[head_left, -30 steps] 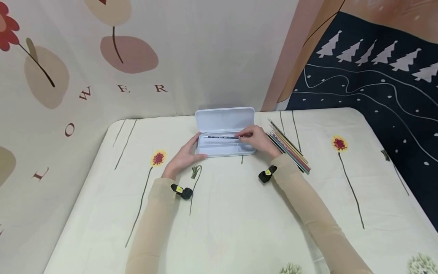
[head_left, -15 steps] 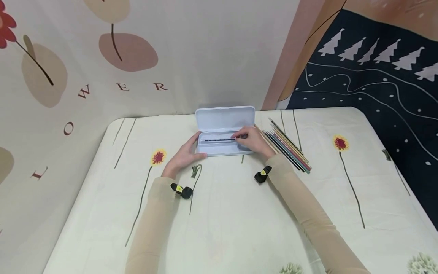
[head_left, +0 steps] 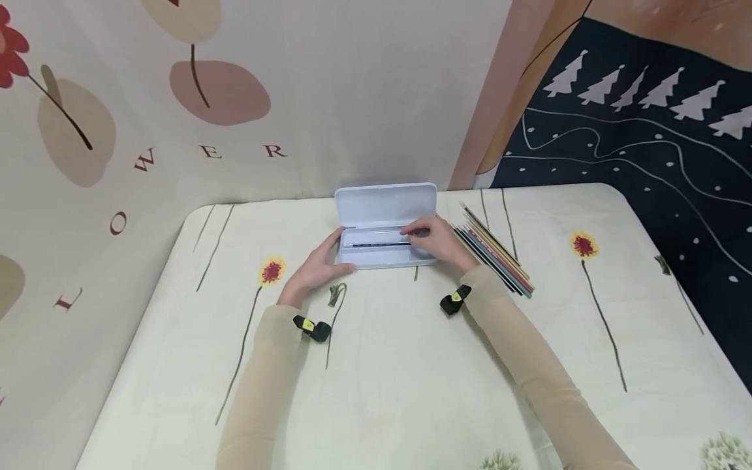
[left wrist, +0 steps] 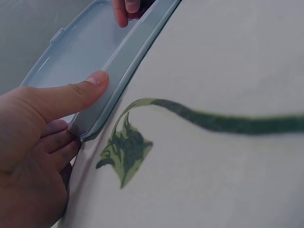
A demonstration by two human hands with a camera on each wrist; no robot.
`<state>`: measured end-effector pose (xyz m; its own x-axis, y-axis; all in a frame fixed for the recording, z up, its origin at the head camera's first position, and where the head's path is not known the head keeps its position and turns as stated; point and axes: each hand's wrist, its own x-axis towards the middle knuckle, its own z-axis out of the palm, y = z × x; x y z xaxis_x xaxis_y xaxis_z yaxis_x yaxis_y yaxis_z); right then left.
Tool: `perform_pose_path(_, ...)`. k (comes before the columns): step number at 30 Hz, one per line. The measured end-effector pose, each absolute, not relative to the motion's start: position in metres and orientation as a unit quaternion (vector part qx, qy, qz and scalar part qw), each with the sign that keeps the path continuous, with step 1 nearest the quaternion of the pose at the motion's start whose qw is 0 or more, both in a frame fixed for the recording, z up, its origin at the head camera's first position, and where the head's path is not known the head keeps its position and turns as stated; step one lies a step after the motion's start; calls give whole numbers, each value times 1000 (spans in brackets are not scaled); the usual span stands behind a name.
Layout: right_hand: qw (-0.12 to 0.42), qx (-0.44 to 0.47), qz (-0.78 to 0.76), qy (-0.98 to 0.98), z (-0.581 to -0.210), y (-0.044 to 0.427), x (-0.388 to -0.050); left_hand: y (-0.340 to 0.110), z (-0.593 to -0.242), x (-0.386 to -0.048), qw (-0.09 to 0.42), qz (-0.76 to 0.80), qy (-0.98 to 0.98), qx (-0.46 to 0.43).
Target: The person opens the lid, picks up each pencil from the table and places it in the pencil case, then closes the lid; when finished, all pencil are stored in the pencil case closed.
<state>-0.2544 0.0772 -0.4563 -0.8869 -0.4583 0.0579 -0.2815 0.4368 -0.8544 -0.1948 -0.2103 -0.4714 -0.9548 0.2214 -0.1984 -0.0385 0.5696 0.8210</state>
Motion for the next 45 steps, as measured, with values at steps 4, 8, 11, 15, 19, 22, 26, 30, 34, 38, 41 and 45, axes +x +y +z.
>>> perform_pose_path(4,82,-211,-503,834,-456,83,-252,-210,-474,-195,141,461,874,57)
perform_pose_path(8,72,-217,-514,827,-454,85,-251,-211,-473,-194,137,462,874,58)
perform_pose_path(11,73,-217,-515,826,-453,86,-250,-212,-474,-195,138,465,872,57)
perform_pose_path(15,65,-218,-514,827,-451,90,-248,-212,-476,-197,137,465,872,60)
perform_pose_path(19,54,-219,-515,827,-450,96,-246,-212,-475,-196,137,464,873,58)
perform_pose_path(22,53,-214,-518,827,-451,103,-245,-211,-475,-195,139,466,872,59)
perform_pose_path(26,50,-198,-516,832,-452,113,-242,-210,-474,-196,135,464,873,65)
perform_pose_path(30,56,-179,-513,837,-454,124,-235,-211,-474,-195,135,463,874,63)
perform_pose_path(34,65,-169,-499,848,-456,133,-229,-214,-476,-192,144,462,873,59)
perform_pose_path(38,71,-148,-500,850,-453,141,-227,-215,-476,-191,143,462,873,60)
perform_pose_path(41,69,-132,-502,852,-449,148,-228,-214,-475,-192,138,463,873,64)
perform_pose_path(45,59,-135,-485,862,-446,158,-232,-212,-475,-194,133,467,872,63)
